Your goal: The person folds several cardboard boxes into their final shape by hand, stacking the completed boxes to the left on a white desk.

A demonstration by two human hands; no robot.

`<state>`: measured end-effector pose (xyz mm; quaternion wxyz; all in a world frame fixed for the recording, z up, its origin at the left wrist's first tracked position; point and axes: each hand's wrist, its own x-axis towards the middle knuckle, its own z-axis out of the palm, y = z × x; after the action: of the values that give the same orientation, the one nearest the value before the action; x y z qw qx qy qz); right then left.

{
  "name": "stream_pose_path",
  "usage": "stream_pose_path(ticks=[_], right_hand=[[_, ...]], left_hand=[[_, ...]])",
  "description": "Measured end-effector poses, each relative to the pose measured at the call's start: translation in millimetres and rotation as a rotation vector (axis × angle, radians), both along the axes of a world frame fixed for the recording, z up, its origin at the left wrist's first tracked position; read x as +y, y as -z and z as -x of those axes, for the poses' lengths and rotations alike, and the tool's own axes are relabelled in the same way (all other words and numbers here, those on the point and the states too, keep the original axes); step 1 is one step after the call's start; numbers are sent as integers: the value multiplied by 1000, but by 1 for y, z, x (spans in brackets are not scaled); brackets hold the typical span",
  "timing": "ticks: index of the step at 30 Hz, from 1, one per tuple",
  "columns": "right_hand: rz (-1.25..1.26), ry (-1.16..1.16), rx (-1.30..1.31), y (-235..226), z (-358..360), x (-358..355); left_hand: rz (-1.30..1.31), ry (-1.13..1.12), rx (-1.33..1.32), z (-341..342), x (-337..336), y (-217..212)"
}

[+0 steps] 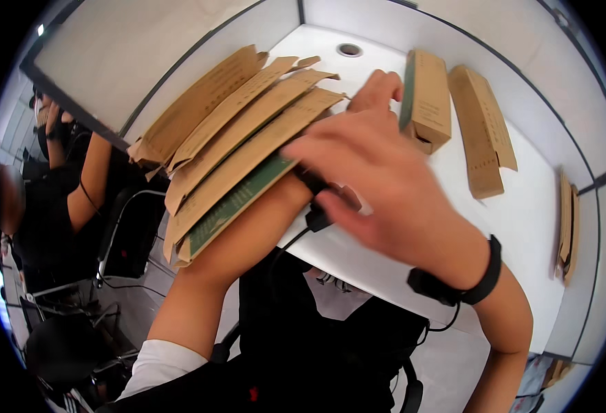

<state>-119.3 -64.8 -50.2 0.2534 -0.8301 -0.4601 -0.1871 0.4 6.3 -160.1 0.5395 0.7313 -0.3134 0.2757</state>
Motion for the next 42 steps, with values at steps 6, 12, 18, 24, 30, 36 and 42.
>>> stream_pose_path(ticks=[6, 12, 18, 24, 30, 36, 42], right_hand=[[122, -198, 78, 15, -44, 79], [282, -63, -133, 19, -84, 111], [236, -126, -252, -6, -126, 171], [175, -188, -201, -15, -141, 190], [219, -221, -30, 25, -144, 165], [249, -213, -235, 39, -160, 133], [343, -113, -511, -59, -68, 97]], left_hand=[[24, 7, 215, -6, -7, -4], [-94, 80, 216, 7, 0, -16], [-244, 103, 113, 4, 15, -4], [-216, 66, 70, -2, 17, -1], [-205, 49, -7, -7, 17, 3], [-62, 399, -196, -24, -4, 0], [-167, 145, -74, -19, 19, 0]])
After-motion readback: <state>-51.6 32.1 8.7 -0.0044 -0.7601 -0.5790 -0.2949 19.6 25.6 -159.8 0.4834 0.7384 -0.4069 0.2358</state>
